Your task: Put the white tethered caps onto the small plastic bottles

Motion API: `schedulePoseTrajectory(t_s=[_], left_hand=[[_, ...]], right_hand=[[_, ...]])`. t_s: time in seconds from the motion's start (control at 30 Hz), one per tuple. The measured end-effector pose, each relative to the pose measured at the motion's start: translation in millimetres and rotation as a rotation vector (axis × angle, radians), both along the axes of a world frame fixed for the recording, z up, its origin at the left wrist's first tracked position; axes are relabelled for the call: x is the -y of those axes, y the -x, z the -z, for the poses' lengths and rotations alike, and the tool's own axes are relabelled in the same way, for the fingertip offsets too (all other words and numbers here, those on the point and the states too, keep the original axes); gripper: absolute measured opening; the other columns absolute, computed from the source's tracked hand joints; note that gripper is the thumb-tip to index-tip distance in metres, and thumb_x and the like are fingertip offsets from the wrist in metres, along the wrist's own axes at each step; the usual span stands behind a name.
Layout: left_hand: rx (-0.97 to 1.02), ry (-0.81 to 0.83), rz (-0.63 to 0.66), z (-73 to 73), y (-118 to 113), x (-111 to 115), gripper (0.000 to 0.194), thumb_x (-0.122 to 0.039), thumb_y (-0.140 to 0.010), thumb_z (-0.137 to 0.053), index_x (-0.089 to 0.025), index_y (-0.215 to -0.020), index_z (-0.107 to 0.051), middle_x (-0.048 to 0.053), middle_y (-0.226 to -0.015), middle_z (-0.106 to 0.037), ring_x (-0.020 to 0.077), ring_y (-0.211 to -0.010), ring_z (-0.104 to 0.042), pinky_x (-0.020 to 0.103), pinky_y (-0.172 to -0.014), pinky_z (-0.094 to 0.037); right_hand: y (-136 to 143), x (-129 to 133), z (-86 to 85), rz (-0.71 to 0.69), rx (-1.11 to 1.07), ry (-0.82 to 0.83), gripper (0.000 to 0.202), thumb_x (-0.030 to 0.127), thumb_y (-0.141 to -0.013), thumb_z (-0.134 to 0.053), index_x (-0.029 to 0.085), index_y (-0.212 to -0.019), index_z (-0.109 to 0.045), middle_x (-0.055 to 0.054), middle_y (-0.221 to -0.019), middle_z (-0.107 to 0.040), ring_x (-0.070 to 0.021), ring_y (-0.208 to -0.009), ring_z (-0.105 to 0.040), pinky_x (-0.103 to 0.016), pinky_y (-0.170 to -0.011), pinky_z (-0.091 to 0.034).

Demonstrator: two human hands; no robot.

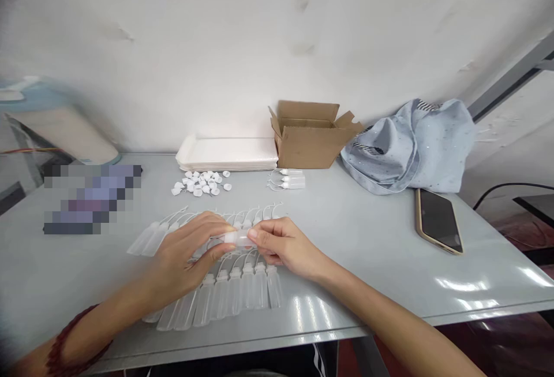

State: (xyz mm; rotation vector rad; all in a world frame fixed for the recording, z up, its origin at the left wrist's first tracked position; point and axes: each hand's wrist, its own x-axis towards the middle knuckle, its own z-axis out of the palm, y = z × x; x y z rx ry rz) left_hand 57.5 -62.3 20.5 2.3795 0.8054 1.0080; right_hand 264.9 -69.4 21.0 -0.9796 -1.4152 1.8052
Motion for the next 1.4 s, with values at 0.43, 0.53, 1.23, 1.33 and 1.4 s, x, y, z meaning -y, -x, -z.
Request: schedulePoseTrajectory(t_s=[0.43,0.53,1.23,1.33,1.4], left_hand=[[-0.111,0.206,-0.029,-8.3,2.0,0.0,0.022,-0.026,-0.095,-0.044,-0.016,-0.082,-0.060,0.000,-0.067,-0.054,0.0136,-0.065,-0.047,0.026,-0.061,-0.037],[-0.096,0.280,0.012,-11.9,3.7,-1.0,0.027,-0.027,-0.095,-0.044,-0.016,-0.076,-0.060,-0.001,-0.064,-0.051,0.0121,-0.061,-0.046,0.024,-0.056,-0.036],[-0.204,-0.219,0.090,7.4,6.3,-7.1,0.010,-0.015,-0.094,-0.049,-0.014,-0.090,-0.058,0.004,-0.072,-0.057,0.0176,-0.074,-0.042,0.032,-0.064,-0.039],[-0.234,-0.306,0.071,8.3,4.8,-6.2,0.009,-0.013,-0.093,-0.050,-0.012,-0.090,-0.059,0.005,-0.074,-0.060,0.0185,-0.075,-0.044,0.033,-0.065,-0.041],[-0.231,-0.316,0.066,9.6,4.7,-7.8,0.011,-0.012,-0.093,-0.048,-0.012,-0.091,-0.060,0.006,-0.076,-0.062,0.0189,-0.077,-0.046,0.034,-0.067,-0.042]], right_hand=[[1.2,6.3,-3.9,0.072,0.403,-0.641,0.028,0.034,-0.094,-0.045,0.013,-0.087,-0.063,0.001,-0.066,-0.052,-0.0098,-0.058,-0.045,-0.022,-0.056,-0.035],[2.4,8.1,-3.0,0.048,0.411,-0.631,0.032,0.034,-0.095,-0.042,0.012,-0.081,-0.062,0.002,-0.063,-0.049,-0.0090,-0.055,-0.043,-0.022,-0.054,-0.034],[-0.4,-0.3,1.7,-0.021,0.262,-0.113,0.044,0.053,-0.088,-0.048,0.015,-0.067,-0.054,0.009,-0.041,-0.034,-0.0056,-0.037,-0.028,-0.021,-0.039,-0.023],[-0.4,-2.1,2.0,-0.030,0.209,-0.048,0.045,0.055,-0.085,-0.051,0.015,-0.065,-0.054,0.010,-0.040,-0.031,-0.0050,-0.036,-0.026,-0.021,-0.038,-0.022],[-0.4,-2.9,1.0,-0.039,0.177,0.000,0.045,0.056,-0.084,-0.052,0.015,-0.066,-0.055,0.011,-0.041,-0.027,-0.0046,-0.035,-0.023,-0.021,-0.038,-0.021]])
